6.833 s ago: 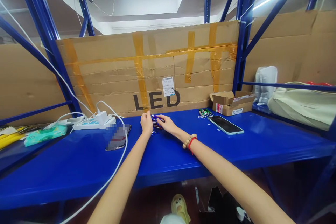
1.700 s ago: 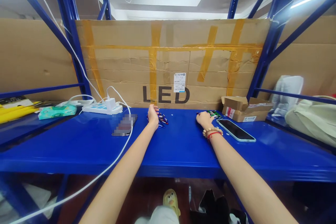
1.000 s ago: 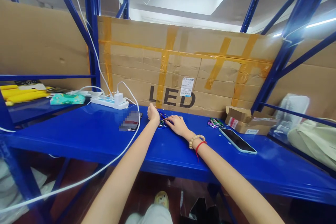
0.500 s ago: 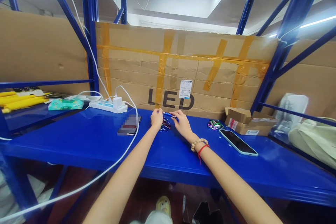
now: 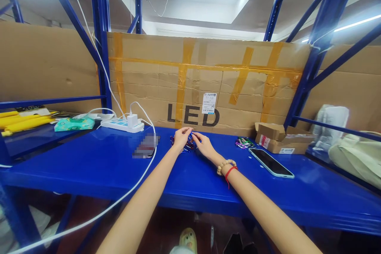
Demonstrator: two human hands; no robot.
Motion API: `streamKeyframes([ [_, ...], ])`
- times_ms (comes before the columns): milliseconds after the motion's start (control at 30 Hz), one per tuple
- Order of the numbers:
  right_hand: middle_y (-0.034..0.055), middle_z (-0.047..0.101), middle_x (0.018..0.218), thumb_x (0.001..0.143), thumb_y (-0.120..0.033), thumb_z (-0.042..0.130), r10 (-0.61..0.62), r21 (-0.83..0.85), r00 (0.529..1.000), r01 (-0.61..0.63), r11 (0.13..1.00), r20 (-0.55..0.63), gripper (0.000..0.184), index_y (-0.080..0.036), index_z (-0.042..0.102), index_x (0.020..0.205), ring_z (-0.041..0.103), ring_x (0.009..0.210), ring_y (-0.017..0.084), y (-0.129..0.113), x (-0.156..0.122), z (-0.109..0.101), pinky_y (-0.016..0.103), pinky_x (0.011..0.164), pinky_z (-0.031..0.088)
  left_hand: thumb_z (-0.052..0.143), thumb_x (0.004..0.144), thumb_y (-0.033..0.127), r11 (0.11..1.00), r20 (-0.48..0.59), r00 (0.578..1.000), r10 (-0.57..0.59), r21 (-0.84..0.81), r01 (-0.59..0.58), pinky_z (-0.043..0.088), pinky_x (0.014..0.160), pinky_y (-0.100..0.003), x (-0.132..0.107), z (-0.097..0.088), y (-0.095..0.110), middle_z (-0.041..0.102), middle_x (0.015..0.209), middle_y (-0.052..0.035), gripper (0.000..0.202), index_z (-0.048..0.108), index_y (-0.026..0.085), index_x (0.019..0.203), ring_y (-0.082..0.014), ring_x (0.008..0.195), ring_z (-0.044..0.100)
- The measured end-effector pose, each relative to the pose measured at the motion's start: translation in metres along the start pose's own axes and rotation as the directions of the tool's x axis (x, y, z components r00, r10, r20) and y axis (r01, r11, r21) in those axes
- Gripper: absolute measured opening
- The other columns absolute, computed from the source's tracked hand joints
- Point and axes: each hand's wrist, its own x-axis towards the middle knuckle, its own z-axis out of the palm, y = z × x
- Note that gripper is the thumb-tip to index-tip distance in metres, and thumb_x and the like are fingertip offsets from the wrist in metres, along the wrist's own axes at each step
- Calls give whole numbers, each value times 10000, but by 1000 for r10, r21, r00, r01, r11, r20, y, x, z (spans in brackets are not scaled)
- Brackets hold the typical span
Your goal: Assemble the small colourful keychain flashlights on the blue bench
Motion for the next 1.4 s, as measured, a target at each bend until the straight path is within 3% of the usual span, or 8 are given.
streamKeyframes([
  [67,34,659,763,905,-321,337,3,-14,1000,-2,1000,26,332,-156,609,1000,587,705,154,0,0,1,274,706,452,662,617,251,1000,7,1000,4,2,-4,437,635,-270,-2,0,3,674,703,-48,70,691,190,636,-166,656,575],
  [167,57,661,899,913,-307,320,7,-62,1000,-7,998,5,324,-159,592,1007,591,813,166,-2,0,-2,279,750,439,606,656,305,999,-15,1000,6,38,-5,404,596,-263,-3,-1,6,644,637,-37,148,699,193,629,-158,607,538],
  [367,73,653,1012,936,-296,301,10,-305,997,15,952,78,319,-194,569,1075,580,926,193,-1,-1,-6,320,798,397,395,726,332,990,-194,974,-118,-95,101,340,550,-242,2,-7,16,617,644,-44,352,689,165,624,-121,545,475],
  [500,56,636,1089,943,-308,302,-21,-356,992,64,932,122,318,-213,559,1106,560,968,194,-2,-3,-6,327,810,373,321,742,381,911,-114,938,-327,-301,282,300,499,-230,1,-10,26,622,647,-65,441,677,131,671,-113,507,485],
  [600,50,639,1077,947,-326,287,-41,-357,990,86,930,131,329,-220,558,1100,554,954,187,-6,-5,-6,320,790,361,294,747,407,861,-39,918,-395,-363,355,302,490,-219,-2,-10,30,629,651,-71,479,673,118,705,-116,518,516],
  [800,37,646,1029,918,-414,352,-56,-335,993,88,938,102,323,-223,577,1050,546,920,180,-9,-6,-8,315,765,343,288,747,404,862,-33,917,-396,-357,360,305,483,-210,-4,-8,31,632,645,-67,482,671,113,739,-111,513,533],
  [1200,47,643,1050,908,-383,391,-55,-303,995,78,950,84,303,-216,586,1068,551,928,182,-6,-5,-6,332,793,361,270,783,392,871,-43,914,-405,-324,370,313,478,-200,-6,-6,32,614,641,-51,481,660,112,750,-91,497,507],
  [1400,81,601,1129,919,-290,351,-86,-262,996,90,961,29,319,-211,515,1181,526,1036,198,2,-3,-4,355,843,381,364,801,367,939,-114,933,-341,-89,332,287,427,-188,0,-4,21,561,577,-14,380,633,110,721,-57,409,432],
])
